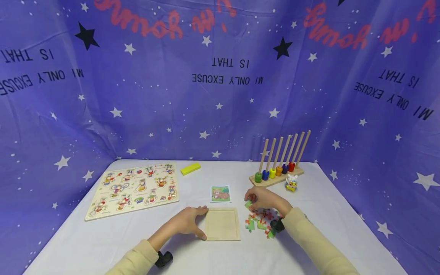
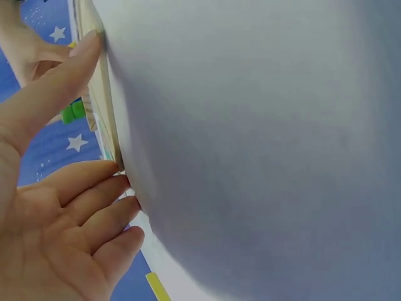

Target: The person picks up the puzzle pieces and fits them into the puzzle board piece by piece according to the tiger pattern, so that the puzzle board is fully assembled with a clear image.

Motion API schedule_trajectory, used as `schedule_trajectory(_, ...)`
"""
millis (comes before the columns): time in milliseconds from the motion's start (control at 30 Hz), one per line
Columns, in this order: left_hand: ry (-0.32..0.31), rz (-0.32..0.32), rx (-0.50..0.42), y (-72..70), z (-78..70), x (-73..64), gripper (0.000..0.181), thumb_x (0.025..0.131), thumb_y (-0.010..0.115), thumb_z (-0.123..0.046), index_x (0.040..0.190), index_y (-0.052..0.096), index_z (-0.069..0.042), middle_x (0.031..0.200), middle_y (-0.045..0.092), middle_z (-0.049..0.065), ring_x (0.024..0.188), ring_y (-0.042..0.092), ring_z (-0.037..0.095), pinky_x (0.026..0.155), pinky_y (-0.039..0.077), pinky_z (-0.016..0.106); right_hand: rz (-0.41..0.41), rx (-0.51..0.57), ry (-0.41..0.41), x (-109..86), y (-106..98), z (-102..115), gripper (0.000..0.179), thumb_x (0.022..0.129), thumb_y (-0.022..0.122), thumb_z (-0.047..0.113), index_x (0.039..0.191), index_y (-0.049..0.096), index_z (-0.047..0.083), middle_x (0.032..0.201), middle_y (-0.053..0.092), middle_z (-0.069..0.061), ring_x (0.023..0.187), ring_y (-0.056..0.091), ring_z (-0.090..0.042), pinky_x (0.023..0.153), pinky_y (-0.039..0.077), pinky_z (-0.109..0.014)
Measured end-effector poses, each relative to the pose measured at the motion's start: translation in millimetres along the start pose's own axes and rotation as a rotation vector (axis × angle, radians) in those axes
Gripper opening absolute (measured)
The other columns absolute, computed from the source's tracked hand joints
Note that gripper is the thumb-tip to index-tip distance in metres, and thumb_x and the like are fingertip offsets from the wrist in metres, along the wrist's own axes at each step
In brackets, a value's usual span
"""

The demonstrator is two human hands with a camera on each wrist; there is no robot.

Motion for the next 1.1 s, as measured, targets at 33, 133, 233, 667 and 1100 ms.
schedule_trajectory(33, -0.001, -0.002, 0.0, -0.1, 0.5, 0.0, 0.092, 0.059, 0.09, -0.031, 0.133, 0.052, 0.006, 0.141, 0.047, 0.021, 0.13, 0.044, 0.041, 0.109, 0.033, 0.053, -0.005, -0.002, -0.002, 0.1, -1, 0, 0.022, 0.079, 0.079, 0.009, 0.098, 0.068, 0.007, 0.086, 0.062, -0.001, 0.077, 0.056, -0.015, 0.067, 0.05, -0.026)
schedule_trajectory(133, -0.006, -0.003, -0.002, 0.2, 2.1, 0.6, 0.092, 0.059, 0.09, -0.031, 0.134, 0.052, 0.006, 0.142, 0.047, 0.02, 0.13, 0.044, 0.041, 0.11, 0.033, 0.052, -0.019, -0.001, -0.01, -0.7, -3, 0, 0.019, 0.078, 0.08, 0.01, 0.092, 0.066, 0.008, 0.082, 0.061, -0.001, 0.072, 0.053, -0.013, 0.063, 0.048, -0.026)
schedule_trajectory(233, -0.019, 0.001, 0.004, 1.6, 4.9, 1.7, 0.092, 0.059, 0.09, -0.033, 0.134, 0.052, 0.004, 0.142, 0.047, 0.019, 0.13, 0.043, 0.04, 0.11, 0.033, 0.052, -0.033, 0.036, -0.009, -1.9, -5, 0, 0.02, 0.078, 0.08, 0.01, 0.089, 0.064, 0.008, 0.082, 0.061, 0.0, 0.073, 0.055, -0.012, 0.064, 0.05, -0.027)
schedule_trajectory(667, -0.022, 0.011, 0.023, 0.2, 0.8, 1.6, 0.092, 0.058, 0.09, -0.032, 0.133, 0.053, 0.005, 0.141, 0.048, 0.019, 0.129, 0.046, 0.038, 0.109, 0.034, 0.051, -0.125, 0.178, -0.08, -6.3, -6, 9, 0.012, 0.088, 0.071, 0.01, 0.099, 0.069, 0.012, 0.089, 0.068, 0.005, 0.079, 0.063, -0.01, 0.07, 0.055, -0.027)
schedule_trajectory(1100, -0.026, 0.014, 0.022, -1.8, 0.5, 0.2, 0.092, 0.058, 0.09, -0.034, 0.134, 0.052, 0.004, 0.141, 0.049, 0.019, 0.13, 0.045, 0.039, 0.11, 0.032, 0.054, -0.2, 0.253, -0.087, -3.9, 11, 35, 0.013, 0.085, 0.074, 0.011, 0.098, 0.07, 0.012, 0.085, 0.068, 0.006, 0.075, 0.062, -0.009, 0.067, 0.054, -0.025)
Point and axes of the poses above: each hand's wrist, its own x-axis towards the middle knuckle, its own y-axis out of the palm, z = x × y, the point moved 10 cm from there along x, towards the middle knuckle
